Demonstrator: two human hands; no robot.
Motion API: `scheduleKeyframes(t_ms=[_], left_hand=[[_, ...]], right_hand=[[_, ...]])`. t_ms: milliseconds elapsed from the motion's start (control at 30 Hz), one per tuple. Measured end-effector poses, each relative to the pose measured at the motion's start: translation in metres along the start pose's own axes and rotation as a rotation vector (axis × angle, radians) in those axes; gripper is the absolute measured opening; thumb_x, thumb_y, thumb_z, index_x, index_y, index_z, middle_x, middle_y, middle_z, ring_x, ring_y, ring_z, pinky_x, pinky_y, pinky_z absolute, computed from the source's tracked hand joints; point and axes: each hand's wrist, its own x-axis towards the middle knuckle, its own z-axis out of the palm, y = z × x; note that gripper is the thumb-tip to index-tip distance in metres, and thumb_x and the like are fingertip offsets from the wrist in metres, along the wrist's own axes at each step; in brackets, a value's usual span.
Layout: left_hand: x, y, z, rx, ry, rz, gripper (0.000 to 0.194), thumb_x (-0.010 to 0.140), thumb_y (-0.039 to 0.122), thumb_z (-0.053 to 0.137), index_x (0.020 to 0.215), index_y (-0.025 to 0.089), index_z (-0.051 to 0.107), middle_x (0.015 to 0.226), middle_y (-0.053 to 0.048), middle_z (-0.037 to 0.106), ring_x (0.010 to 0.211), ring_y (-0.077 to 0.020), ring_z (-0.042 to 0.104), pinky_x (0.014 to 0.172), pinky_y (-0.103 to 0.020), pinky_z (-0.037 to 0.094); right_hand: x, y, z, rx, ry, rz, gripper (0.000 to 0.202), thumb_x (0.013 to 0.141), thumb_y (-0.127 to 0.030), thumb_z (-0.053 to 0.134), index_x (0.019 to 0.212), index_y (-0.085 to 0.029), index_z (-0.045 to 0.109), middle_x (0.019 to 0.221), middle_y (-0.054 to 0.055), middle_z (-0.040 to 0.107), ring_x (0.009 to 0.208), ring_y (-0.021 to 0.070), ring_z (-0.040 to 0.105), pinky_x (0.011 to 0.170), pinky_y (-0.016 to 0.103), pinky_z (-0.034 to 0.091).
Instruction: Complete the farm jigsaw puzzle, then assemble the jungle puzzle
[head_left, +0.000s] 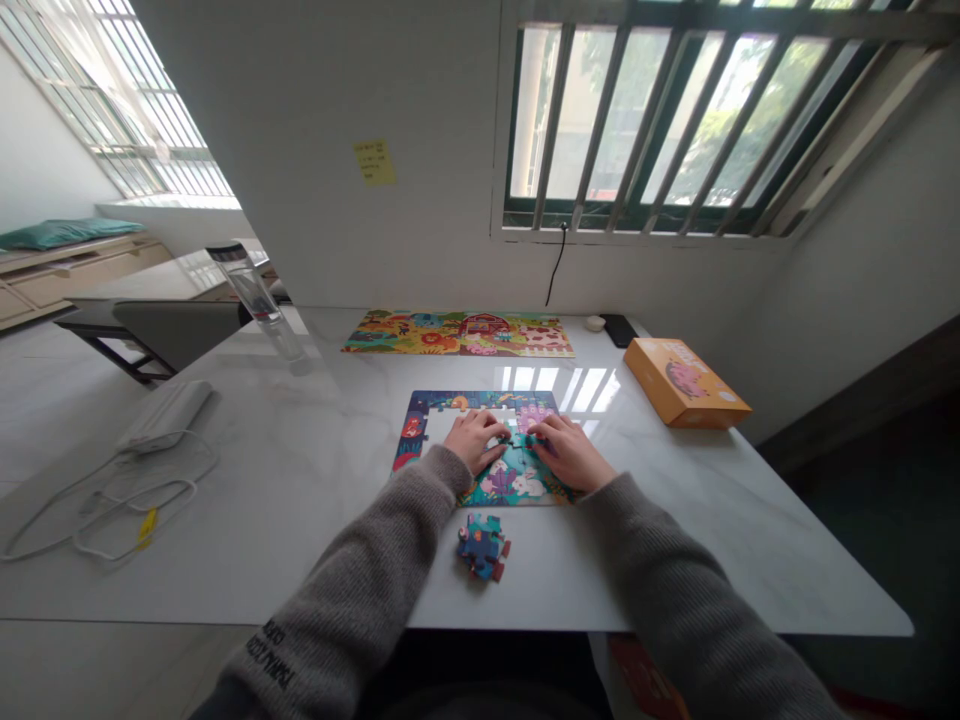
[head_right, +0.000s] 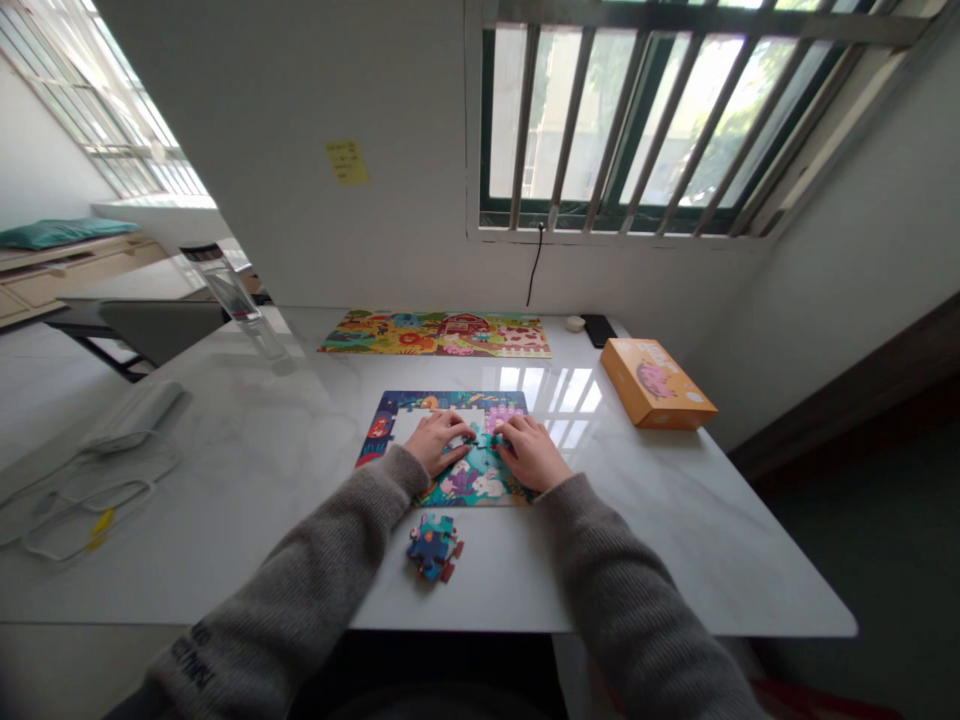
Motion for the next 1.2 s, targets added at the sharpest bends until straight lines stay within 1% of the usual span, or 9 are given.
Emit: scheduleKeyframes(t_ms=[267,500,700,767,867,933,1000,1100,1200], left_hand=[[0.001,-0.006,0.01,0.011,0.025,0.025,0.02,0.091,0.026,0.061,0.108,0.029,0.072,0.121,-0.005,0.063,0.115,-0.0272,0.051,0.099,-0.046,0.039],[0.0,-0.002,0.008,0.024,-0.025,0.057,0.026,0.091,0.025,0.062,0.113,0.031,0.072,0.126,-0.006,0.064,0.118,-0.029,0.051,0.099,-0.048,0.041],[-0.004,-0.01,0.002,-0.024,0.024,0.052,0.028,0.09,0.027,0.06,0.117,0.028,0.069,0.128,-0.006,0.062,0.119,-0.0278,0.052,0.102,-0.047,0.042],[-0.006,-0.016,-0.001,-0.027,0.054,0.041,0.024,0.089,0.023,0.059,0.11,0.026,0.071,0.124,-0.006,0.063,0.117,-0.0274,0.053,0.102,-0.047,0.042],[-0.007,-0.026,-0.005,-0.024,0.101,0.013,0.021,0.088,0.02,0.057,0.102,0.024,0.073,0.118,-0.007,0.064,0.113,-0.028,0.054,0.099,-0.048,0.042],[-0.007,-0.031,-0.005,-0.017,0.119,0.002,0.02,0.087,0.02,0.058,0.1,0.023,0.073,0.115,-0.008,0.065,0.112,-0.0285,0.054,0.098,-0.048,0.042],[-0.007,-0.034,-0.003,-0.007,0.127,0.003,0.019,0.086,0.02,0.06,0.099,0.023,0.073,0.114,-0.008,0.065,0.112,-0.0284,0.054,0.097,-0.047,0.042],[-0.007,-0.034,-0.001,0.002,0.132,0.009,0.018,0.085,0.021,0.061,0.099,0.023,0.073,0.113,-0.008,0.064,0.111,-0.0283,0.054,0.096,-0.047,0.042],[-0.008,-0.033,-0.003,-0.004,0.139,0.009,0.018,0.086,0.021,0.061,0.099,0.023,0.072,0.114,-0.008,0.063,0.112,-0.0287,0.054,0.097,-0.047,0.042]], right_hand=[[0.0,-0.004,0.0,-0.045,-0.001,0.002,0.02,0.096,-0.027,0.055,0.113,-0.024,0.066,0.106,0.008,0.062,0.102,0.0248,0.054,0.087,0.039,0.045],[-0.002,-0.01,0.0,-0.093,-0.01,-0.017,0.025,0.098,-0.03,0.056,0.12,-0.028,0.066,0.109,0.009,0.061,0.105,0.0271,0.053,0.089,0.042,0.045],[-0.001,-0.013,-0.001,-0.109,0.016,0.003,0.029,0.096,-0.03,0.057,0.125,-0.025,0.061,0.112,0.011,0.062,0.107,0.0287,0.054,0.09,0.043,0.046],[-0.002,-0.022,-0.004,-0.101,0.039,-0.011,0.026,0.097,-0.028,0.056,0.122,-0.023,0.061,0.111,0.011,0.063,0.107,0.0293,0.054,0.091,0.044,0.045],[-0.007,-0.048,-0.012,0.001,0.04,-0.106,0.015,0.098,-0.026,0.053,0.111,-0.022,0.061,0.105,0.01,0.064,0.102,0.0273,0.055,0.091,0.043,0.046],[-0.016,-0.069,-0.016,0.112,-0.033,-0.196,0.011,0.099,-0.024,0.051,0.105,-0.022,0.06,0.099,0.007,0.063,0.097,0.024,0.056,0.087,0.039,0.047],[-0.026,-0.088,-0.02,0.171,-0.134,-0.271,0.009,0.096,-0.025,0.055,0.105,-0.022,0.059,0.101,0.007,0.063,0.094,0.0225,0.056,0.084,0.036,0.047],[-0.038,-0.106,-0.024,0.169,-0.205,-0.332,0.017,0.09,-0.03,0.065,0.103,-0.022,0.059,0.105,0.007,0.062,0.095,0.0231,0.056,0.081,0.036,0.047],[-0.044,-0.113,-0.028,0.13,-0.202,-0.341,0.022,0.088,-0.034,0.066,0.105,-0.022,0.057,0.106,0.008,0.061,0.094,0.0239,0.056,0.081,0.038,0.046]])
